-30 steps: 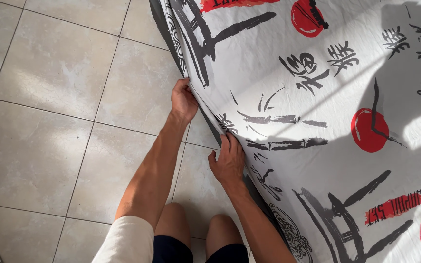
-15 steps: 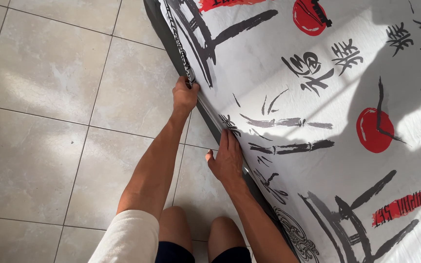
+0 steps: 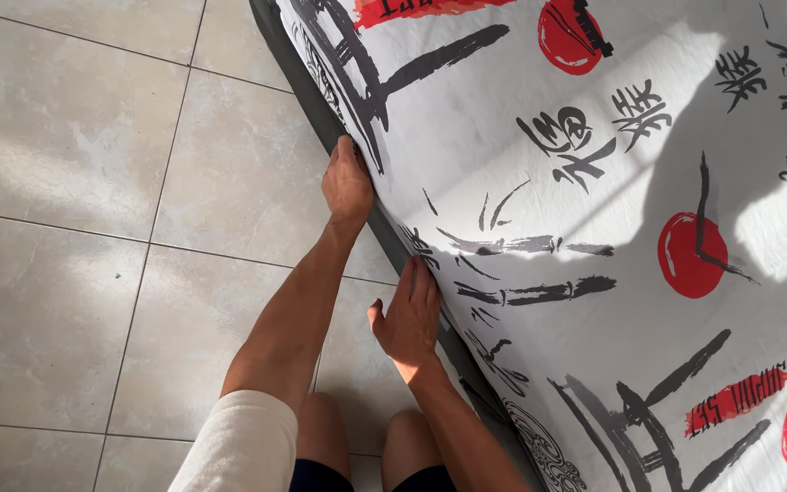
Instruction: The person is making a bed by tucking the bedsheet into the side of the mattress.
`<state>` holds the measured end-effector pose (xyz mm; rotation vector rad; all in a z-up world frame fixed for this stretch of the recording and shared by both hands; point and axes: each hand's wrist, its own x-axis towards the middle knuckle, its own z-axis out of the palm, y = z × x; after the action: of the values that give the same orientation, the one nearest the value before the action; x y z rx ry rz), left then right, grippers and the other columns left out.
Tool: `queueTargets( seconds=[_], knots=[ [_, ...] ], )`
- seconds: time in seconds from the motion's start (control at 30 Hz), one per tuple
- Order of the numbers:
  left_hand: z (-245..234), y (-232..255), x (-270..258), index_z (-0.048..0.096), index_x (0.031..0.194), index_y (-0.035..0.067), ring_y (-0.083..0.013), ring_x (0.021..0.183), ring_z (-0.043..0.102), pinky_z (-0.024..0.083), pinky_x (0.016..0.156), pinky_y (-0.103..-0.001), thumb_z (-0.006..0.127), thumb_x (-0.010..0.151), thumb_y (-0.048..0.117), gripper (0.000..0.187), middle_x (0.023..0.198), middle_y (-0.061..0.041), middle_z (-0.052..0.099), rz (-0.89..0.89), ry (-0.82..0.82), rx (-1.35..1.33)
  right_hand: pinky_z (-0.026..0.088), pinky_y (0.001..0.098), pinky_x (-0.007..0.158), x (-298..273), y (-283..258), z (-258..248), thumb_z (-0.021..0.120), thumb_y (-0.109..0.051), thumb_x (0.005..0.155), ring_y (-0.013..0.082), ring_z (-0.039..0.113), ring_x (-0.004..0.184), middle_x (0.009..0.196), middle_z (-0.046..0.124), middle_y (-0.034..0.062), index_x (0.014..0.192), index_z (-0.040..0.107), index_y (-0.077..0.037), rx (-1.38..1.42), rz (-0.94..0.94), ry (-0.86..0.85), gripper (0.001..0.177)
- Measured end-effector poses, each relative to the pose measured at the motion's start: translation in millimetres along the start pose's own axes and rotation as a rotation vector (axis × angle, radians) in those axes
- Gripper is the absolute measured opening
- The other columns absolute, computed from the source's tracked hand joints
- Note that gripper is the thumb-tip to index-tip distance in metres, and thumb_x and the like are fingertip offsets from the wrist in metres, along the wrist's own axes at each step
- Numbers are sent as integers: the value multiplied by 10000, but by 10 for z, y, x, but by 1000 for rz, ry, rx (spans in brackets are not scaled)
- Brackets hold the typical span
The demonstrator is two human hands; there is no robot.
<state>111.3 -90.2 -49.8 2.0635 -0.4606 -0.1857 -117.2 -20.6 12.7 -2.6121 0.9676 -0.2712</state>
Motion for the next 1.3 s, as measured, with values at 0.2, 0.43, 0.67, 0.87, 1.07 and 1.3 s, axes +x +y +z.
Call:
queueTargets(
  seconds=[0.2,0.43,0.67,0.87,1.07,1.3],
  knots=[
    [78,-29,68,494,1120,24,-424,952,642,488,791,-536,552,987,90,159,1128,-182,627,6,51,116,298,560,1133,164,-19,-40,805,-294,757,484,337,1381,1508,292,359,1503,195,154,39,134,-108,1062],
    [-322,-159,-478,611,1104,93,-299,1139,529,392,1002,-501,675,969,80,150,1178,-89,610,398,13,342,387,523,1108,467,-150,-226,782,-321,776,441,440,1344,1512,386,281,1562,190,52,112,383,-282,1053],
    [-510,-345,-637,595,1326,50,-261,1376,482,369,1190,-476,669,1002,99,336,1395,-83,557,1017,-251,326,383,496,1122,377,41,-181,809,-298,746,448,402,1399,1541,356,309,1551,208,63,163,239,-195,1068],
    [-688,240,-732,588,1346,35,-273,1410,406,317,1137,-484,614,757,8,590,1455,-100,510,904,-495,710,389,441,1133,390,70,-231,799,-318,773,437,386,1423,1562,307,328,1550,175,81,215,249,-275,1074],
    [-379,-121,-783,650,1334,109,-218,1406,536,376,1282,-396,595,1019,78,321,1420,-52,610,917,-646,836,378,435,1154,534,-7,-365,800,-316,743,406,414,1419,1554,368,264,1575,222,-17,270,337,-320,1056],
    [-361,130,-1004,679,1252,91,-189,1281,552,426,1037,-377,675,764,133,490,1326,-45,638,1063,-488,635,351,460,1158,378,196,-115,827,-283,742,423,372,1423,1539,349,289,1562,201,21,280,180,-209,1075]
  ],
)
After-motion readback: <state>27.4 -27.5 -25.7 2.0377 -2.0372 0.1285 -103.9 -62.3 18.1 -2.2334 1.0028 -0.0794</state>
